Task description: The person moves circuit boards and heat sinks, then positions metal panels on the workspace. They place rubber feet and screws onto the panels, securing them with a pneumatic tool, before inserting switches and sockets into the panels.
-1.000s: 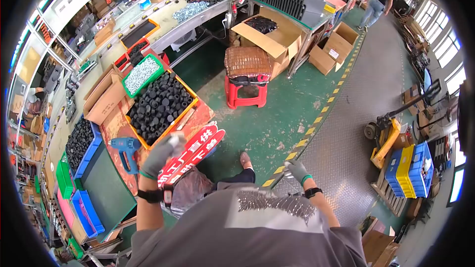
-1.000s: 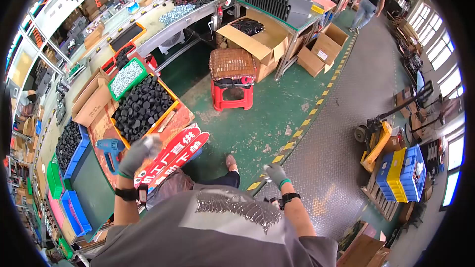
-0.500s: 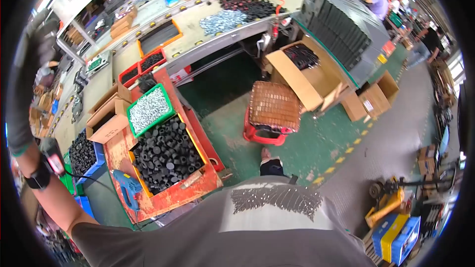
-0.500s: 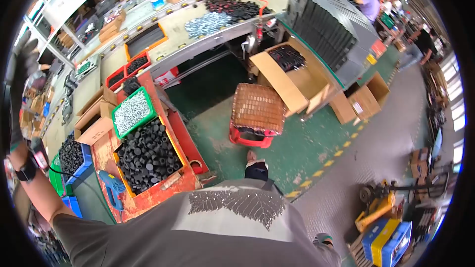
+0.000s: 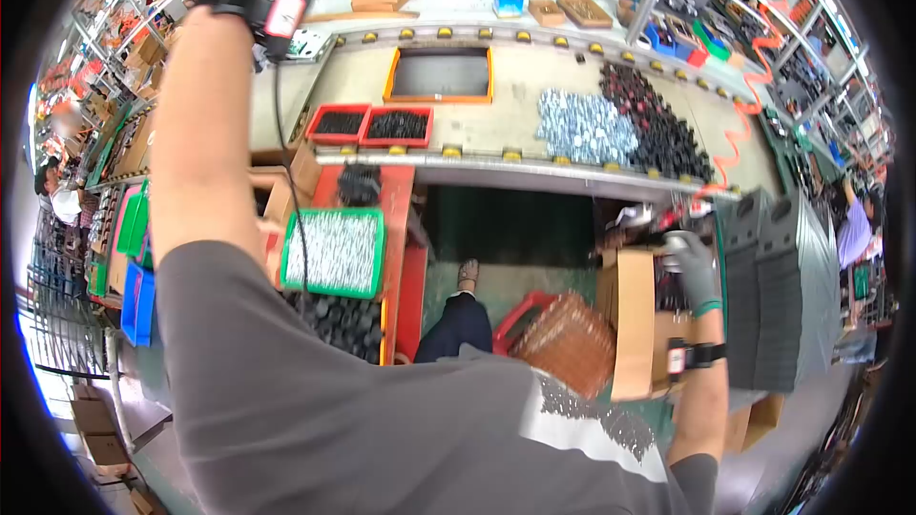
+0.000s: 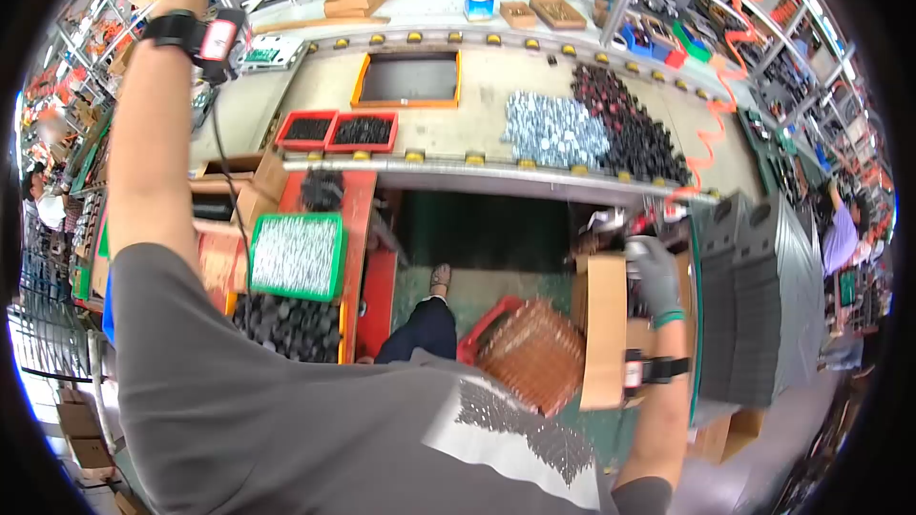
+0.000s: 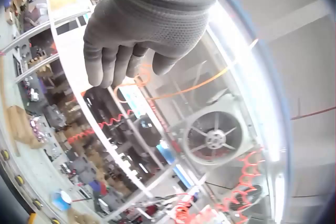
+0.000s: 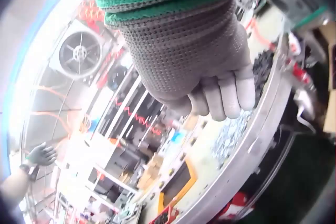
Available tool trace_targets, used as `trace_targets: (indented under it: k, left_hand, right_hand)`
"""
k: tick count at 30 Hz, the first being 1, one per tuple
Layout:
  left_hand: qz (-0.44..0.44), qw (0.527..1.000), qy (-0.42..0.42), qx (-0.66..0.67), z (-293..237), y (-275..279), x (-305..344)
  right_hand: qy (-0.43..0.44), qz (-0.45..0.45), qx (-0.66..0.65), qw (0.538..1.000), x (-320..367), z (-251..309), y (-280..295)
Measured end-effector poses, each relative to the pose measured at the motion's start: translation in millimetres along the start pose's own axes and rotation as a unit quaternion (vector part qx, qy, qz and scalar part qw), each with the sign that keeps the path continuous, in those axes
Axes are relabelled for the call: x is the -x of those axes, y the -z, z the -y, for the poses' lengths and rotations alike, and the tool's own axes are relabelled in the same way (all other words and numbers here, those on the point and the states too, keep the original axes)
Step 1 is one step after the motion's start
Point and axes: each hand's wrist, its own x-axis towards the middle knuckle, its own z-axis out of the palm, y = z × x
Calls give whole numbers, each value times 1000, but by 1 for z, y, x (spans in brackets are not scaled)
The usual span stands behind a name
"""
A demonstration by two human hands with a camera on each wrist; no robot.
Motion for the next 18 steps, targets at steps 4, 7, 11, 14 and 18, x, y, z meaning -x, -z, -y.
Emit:
trace_targets:
  k: [4, 7, 11, 14, 18]
  left_hand:
    - [-54, 930, 13, -364, 221, 58, -193]
    - [-53, 874, 131, -465, 391, 102, -236]
    - [-53, 784, 335, -520, 502, 142, -216]
    - [-65, 729, 413, -542, 556, 186, -198]
    - [-72, 655, 506, -557, 571, 218, -174]
  right_hand:
    - [270, 114, 368, 882, -127, -20, -149]
    - [-84, 249, 364, 893, -178, -11, -209]
    - [-164, 253, 384, 873, -227, -46, -220]
    - [-263, 293, 368, 842, -257, -68, -226]
    - [-535, 130, -232, 802, -237, -140, -228]
